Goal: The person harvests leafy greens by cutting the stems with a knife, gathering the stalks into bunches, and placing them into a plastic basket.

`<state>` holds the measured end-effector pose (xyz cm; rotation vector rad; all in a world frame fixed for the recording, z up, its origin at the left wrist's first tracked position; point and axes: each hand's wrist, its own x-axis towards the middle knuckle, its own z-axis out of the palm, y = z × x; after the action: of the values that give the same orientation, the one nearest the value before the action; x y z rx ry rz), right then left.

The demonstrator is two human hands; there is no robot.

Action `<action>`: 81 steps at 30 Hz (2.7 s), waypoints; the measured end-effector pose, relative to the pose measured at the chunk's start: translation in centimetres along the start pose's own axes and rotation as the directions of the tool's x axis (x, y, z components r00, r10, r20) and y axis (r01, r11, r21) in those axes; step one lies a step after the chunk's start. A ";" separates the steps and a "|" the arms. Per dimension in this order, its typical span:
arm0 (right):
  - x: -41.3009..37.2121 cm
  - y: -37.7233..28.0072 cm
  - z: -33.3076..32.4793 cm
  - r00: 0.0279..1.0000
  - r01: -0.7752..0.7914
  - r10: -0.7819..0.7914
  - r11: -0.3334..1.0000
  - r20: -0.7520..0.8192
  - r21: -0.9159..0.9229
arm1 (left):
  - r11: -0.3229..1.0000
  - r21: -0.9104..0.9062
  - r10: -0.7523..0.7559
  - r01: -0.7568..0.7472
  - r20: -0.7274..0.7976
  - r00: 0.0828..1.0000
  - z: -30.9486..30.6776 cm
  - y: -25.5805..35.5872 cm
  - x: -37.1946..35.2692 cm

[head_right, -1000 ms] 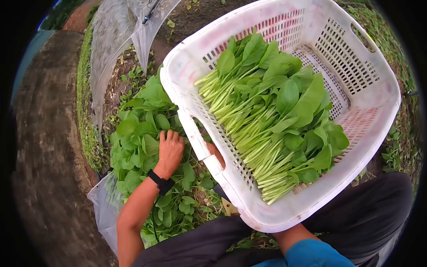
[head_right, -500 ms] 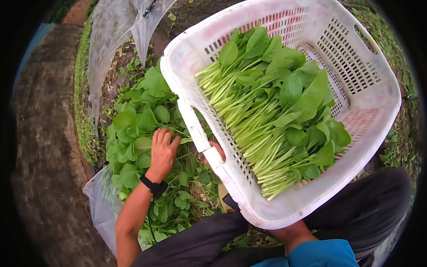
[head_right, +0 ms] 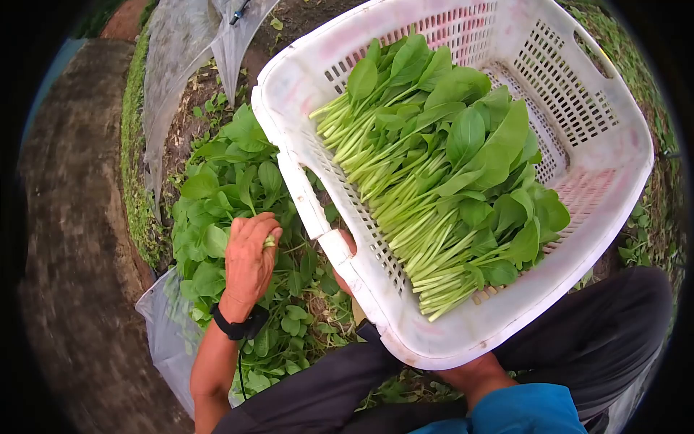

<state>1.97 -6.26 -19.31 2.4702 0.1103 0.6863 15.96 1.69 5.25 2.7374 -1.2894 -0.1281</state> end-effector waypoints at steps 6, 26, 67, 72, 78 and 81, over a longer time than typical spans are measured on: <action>6.9 11.9 -4.9 0.798 -0.600 0.206 0.188 0.566 0.778 | 0.998 -0.053 -0.027 0.026 -0.006 1.000 -6.1 1.7 4.5; 6.9 5.6 -1.6 0.618 -0.636 0.146 -0.486 0.773 0.600 | 0.959 0.271 -0.138 0.078 0.207 0.968 3.8 -10.0 0.6; 10.6 -0.1 -2.1 0.496 -0.121 -0.306 -0.951 0.813 -0.284 | 0.982 0.129 -0.156 0.135 0.175 0.972 2.1 -8.7 -2.7; 7.4 5.6 -5.8 0.545 -0.303 -0.054 -0.943 0.837 0.136 | 0.981 0.090 0.157 -0.174 0.171 0.973 -0.7 -1.6 -1.8; 3.8 5.5 -5.7 0.501 -0.344 -0.192 -0.939 0.844 -0.009 | 0.999 0.012 -0.041 0.039 0.247 0.968 -2.1 0.6 -3.0; 2.5 6.0 -3.9 0.519 -0.566 0.102 -0.703 0.849 0.431 | 0.968 -0.060 -0.235 0.245 0.135 0.962 -5.0 2.5 -2.4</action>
<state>1.73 -8.76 -12.13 4.4395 -1.8510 0.4141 13.11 2.28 10.63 2.8485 -0.9496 -0.3708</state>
